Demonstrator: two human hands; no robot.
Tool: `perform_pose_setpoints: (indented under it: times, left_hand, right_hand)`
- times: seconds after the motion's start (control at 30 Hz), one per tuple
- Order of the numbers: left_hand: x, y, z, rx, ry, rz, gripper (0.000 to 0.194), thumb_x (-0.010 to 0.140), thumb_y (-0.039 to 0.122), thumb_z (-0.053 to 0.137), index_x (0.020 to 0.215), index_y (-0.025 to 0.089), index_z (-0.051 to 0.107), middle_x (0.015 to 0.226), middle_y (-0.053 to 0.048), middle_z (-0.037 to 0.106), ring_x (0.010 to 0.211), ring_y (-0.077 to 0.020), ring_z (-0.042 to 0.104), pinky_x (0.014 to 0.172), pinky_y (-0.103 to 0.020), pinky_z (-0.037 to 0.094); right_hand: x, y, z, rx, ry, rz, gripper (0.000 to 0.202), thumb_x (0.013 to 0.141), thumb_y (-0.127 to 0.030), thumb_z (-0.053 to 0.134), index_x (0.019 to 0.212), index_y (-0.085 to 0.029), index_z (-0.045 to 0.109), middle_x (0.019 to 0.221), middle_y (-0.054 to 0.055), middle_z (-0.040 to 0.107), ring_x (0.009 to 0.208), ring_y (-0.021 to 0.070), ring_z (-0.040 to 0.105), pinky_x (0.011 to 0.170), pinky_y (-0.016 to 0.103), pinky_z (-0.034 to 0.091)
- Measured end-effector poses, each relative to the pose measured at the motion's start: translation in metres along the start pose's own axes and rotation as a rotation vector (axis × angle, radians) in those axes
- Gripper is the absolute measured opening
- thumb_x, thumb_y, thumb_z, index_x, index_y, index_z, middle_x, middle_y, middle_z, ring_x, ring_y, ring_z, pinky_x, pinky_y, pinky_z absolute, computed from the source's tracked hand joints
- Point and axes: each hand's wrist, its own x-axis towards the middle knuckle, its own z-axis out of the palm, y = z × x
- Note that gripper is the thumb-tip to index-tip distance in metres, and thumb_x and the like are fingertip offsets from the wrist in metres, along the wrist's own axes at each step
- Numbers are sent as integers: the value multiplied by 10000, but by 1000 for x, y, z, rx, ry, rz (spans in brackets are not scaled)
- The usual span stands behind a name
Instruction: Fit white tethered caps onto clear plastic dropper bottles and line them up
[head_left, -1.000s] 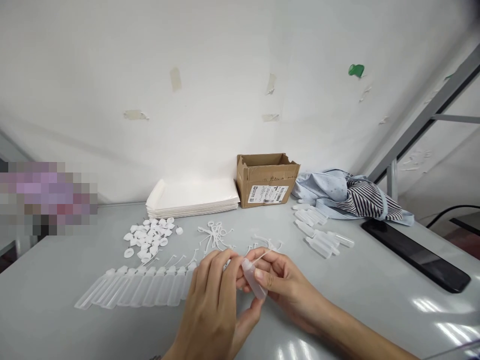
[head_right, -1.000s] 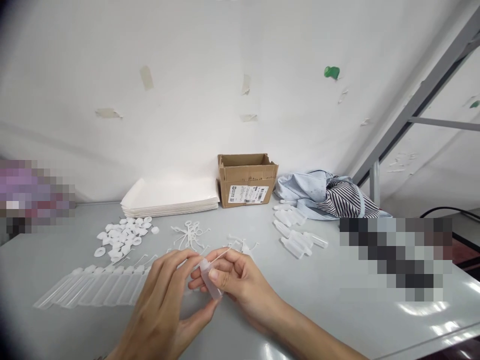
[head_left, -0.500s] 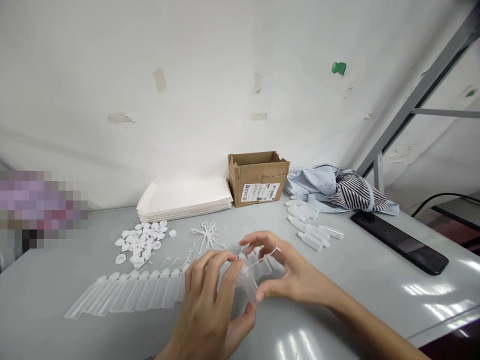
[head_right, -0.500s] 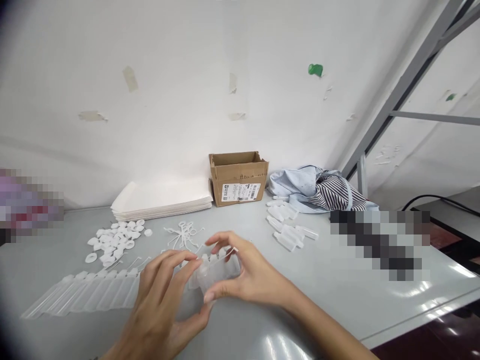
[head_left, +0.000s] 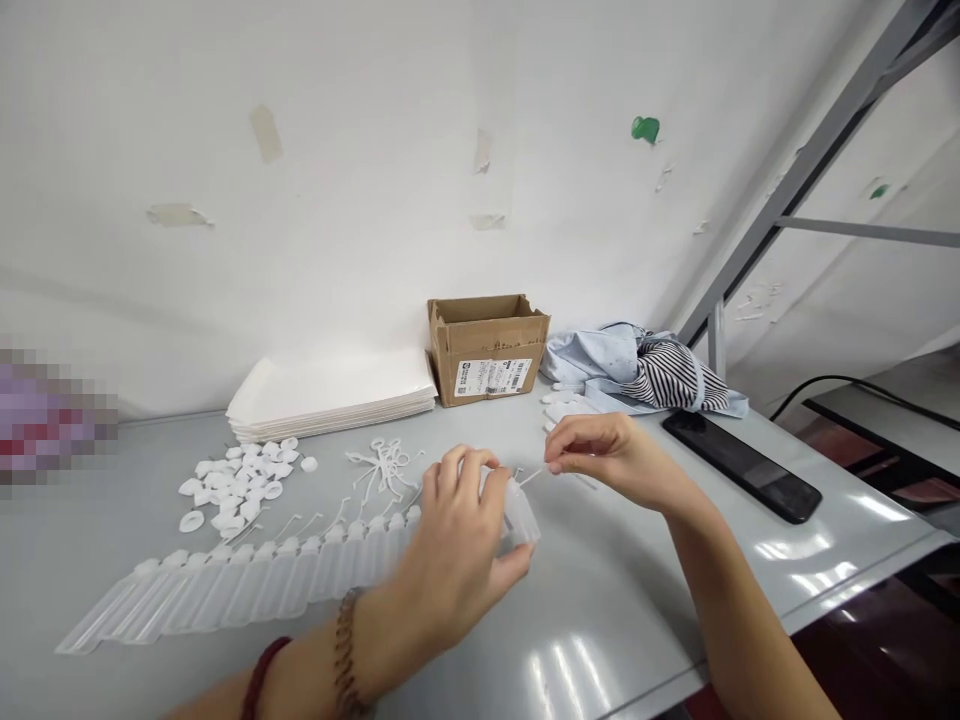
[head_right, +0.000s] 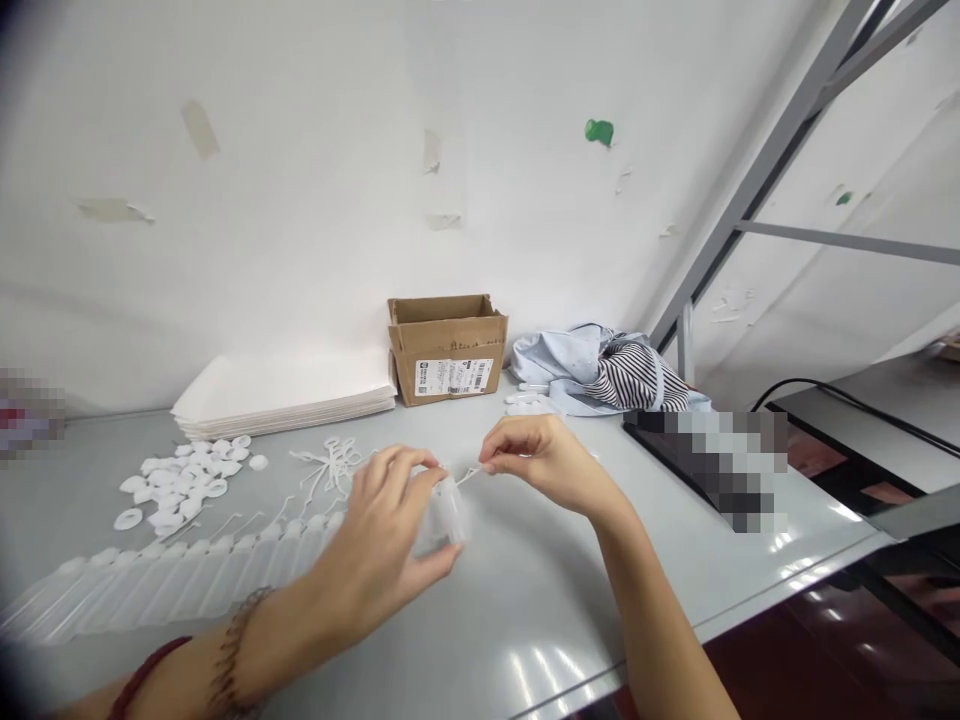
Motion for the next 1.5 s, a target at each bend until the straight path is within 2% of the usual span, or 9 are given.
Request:
perform_pose_setpoints:
  times: [0.2,0.33,0.47,0.7,0.97,1.2,1.37,1.43,1.5]
  left_hand:
    - [30,6,17,-24,-169,-36,282,751,318,641,949,130,571,1058,-122,543,1022,-312,455,838,-483,435]
    - [40,5,21,-12,-251,-63,282,744,348,631,905,121,586,1021,-129,563,1060,-322,453,887,-493,420]
    - [43,1,22,15,-311,-80,307,722,326,620,917,89,609,1036,-159,584,1157,-360,415,958,-495,390]
    - [39,-5,26,40,-287,-103,349,694,323,596,939,78,640,1109,-195,586,1234,-411,379,999,-543,367]
    - [30,-4,27,40,-237,-64,347,707,364,608,924,97,654,1103,-195,586,1206,-408,416,998,-559,380]
    - [24,-7,24,15,-202,-42,394,696,409,663,962,121,633,1132,-179,584,1237,-417,399,985,-557,398]
    - [10,-12,8,16,-88,-52,541,703,485,688,1100,133,584,1217,-192,569,1260,-428,386,965,-593,408]
    - [0,-21,-9,-9,-28,-49,525,744,462,667,1151,149,556,1206,-181,575,1223,-395,432,935,-571,440]
    - [-13,-35,-30,-93,-36,-49,456,815,405,608,1216,209,513,1208,-125,576,1161,-306,500,899,-462,494]
  right_hand:
    - [1,10,-13,-282,22,84,116,796,-192,585,701,-200,650,731,10,656,718,168,572,694,304,430]
    - [4,19,-8,-403,11,111,147,795,-151,518,728,-198,640,775,25,675,745,185,583,707,316,434]
    - [6,28,1,-422,-18,133,170,777,-112,487,764,-187,639,800,44,674,759,194,593,682,306,436]
    - [6,30,9,-457,-28,105,227,733,-52,473,759,-186,654,760,47,665,727,186,590,655,279,429]
    - [7,29,9,-454,-65,207,171,742,-108,525,824,-196,647,807,45,693,778,217,619,678,310,443]
    - [7,30,-4,-453,115,172,93,816,-245,539,845,-209,620,891,68,702,849,237,635,758,364,464]
    - [5,35,-21,-558,174,216,138,831,-258,510,878,-194,623,850,72,695,797,228,634,684,329,454]
    - [2,36,-25,-615,114,270,145,808,-294,536,868,-189,617,769,51,657,705,211,604,602,302,422]
    - [-1,39,-28,-650,8,326,176,761,-354,591,829,-194,609,717,30,606,636,195,563,538,283,377]
